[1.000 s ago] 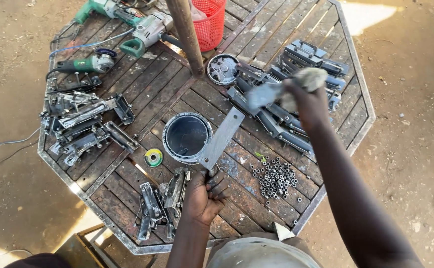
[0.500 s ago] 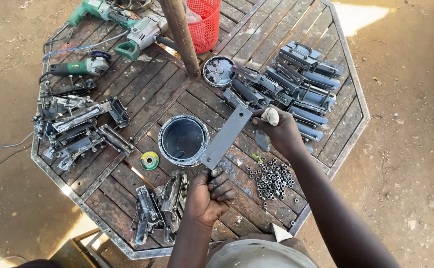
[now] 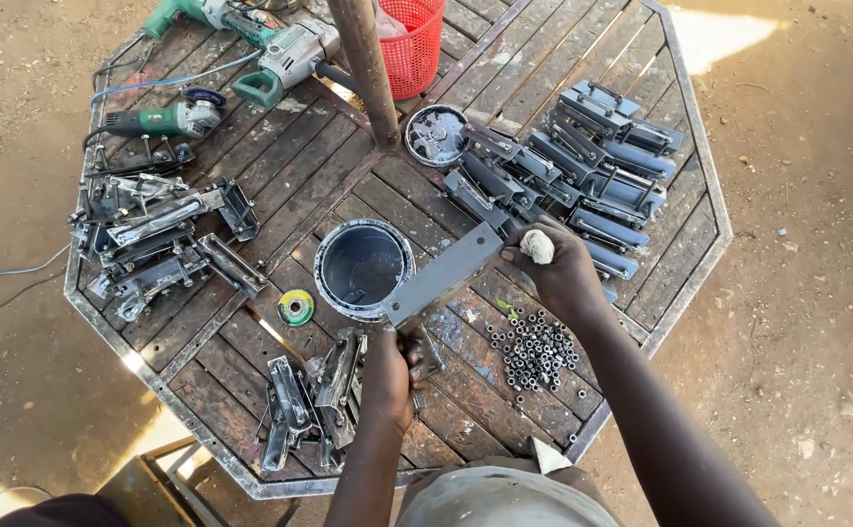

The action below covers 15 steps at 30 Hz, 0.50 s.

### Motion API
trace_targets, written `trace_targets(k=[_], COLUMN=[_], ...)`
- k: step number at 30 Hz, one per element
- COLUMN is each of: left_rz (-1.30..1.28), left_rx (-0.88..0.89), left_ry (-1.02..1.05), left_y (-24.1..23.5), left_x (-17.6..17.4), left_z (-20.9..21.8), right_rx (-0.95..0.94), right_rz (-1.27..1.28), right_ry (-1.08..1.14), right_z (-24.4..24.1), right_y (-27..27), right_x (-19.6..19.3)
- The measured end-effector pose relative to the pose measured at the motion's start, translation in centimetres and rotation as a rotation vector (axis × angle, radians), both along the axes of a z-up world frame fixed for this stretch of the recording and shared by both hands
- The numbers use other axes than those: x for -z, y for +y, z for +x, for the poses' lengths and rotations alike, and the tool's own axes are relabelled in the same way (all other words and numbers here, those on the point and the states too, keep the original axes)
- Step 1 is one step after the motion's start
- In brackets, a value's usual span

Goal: Applying a dark protective sealant or coating to metal parts using a brush and a rag.

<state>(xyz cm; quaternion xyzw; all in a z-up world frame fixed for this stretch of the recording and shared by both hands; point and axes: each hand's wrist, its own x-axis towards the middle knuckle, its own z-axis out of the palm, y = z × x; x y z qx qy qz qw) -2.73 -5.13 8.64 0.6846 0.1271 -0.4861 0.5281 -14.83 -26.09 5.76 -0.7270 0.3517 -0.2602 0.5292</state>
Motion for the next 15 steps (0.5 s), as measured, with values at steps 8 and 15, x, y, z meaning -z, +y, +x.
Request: trace_targets(k=[8,15], left_rz=[-0.107,0.136], left_rx=[-0.166,0.151], left_ry=[-0.243,-0.244], left_y=[1.0,3.4], left_x=[3.5,3.0], left_z=[-1.3,0.0], right_rx=[0.044,0.044], right_rz=[0.260,0.494], right_ry=[0.084,0.354], right_z=[0.0,2.1], right_y=[1.0,2.3], right_x=[2.8,2.3])
